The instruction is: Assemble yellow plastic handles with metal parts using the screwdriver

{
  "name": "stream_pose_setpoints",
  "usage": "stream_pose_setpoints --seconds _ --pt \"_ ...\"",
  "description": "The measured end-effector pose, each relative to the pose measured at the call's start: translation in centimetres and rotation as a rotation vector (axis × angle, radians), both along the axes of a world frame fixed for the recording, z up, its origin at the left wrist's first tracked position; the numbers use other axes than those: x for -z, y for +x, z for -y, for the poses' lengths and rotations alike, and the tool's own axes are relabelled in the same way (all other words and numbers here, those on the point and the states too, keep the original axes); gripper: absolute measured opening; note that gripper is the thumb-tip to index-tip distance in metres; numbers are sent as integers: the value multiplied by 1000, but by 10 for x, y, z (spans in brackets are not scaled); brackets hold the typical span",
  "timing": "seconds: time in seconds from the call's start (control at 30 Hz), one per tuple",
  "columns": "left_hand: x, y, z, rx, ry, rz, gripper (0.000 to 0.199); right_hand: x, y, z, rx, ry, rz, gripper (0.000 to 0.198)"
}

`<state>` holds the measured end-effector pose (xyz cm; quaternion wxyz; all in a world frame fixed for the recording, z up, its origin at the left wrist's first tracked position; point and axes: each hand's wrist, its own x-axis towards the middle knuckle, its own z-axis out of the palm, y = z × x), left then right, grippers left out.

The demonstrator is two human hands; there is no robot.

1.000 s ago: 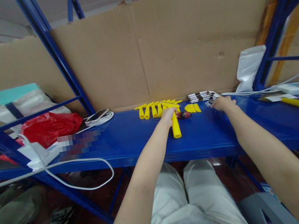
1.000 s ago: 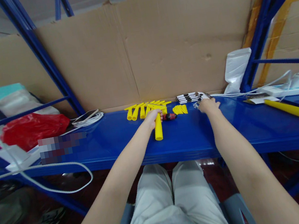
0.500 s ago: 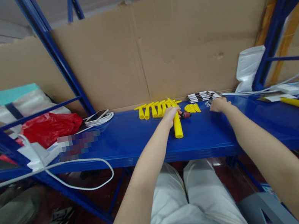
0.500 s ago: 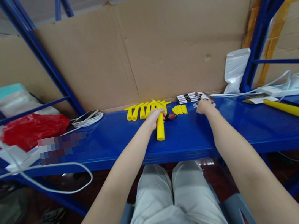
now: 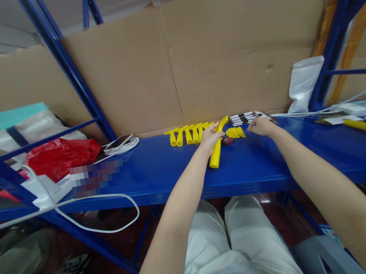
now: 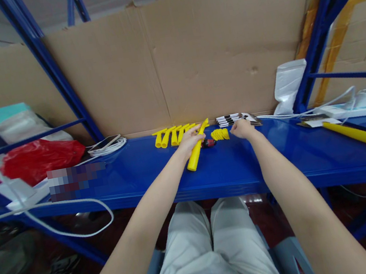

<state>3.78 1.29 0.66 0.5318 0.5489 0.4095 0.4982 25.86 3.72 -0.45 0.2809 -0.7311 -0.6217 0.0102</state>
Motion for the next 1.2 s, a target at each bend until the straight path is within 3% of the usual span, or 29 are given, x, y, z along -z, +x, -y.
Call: stream_pose_setpoints --seconds 0.23,0.43,0.67,0.93,1.2 --pt "4 1 6 82 77 -224 41 -12 -28 17 -86 125 -328 8" --pt "6 1 3 75 147 -276 43 -13 -49 22 -244 89 -535 15" --pt "12 4 -3 121 185 -245 53 -11 -57 24 -278 27 -514 14" --pt "11 1 -4 59 252 -322 55 -14 -60 30 -282 -7 -475 16" --pt "12 0 -5 53 247 -285 58 -7 -60 22 -274 60 -563 10"
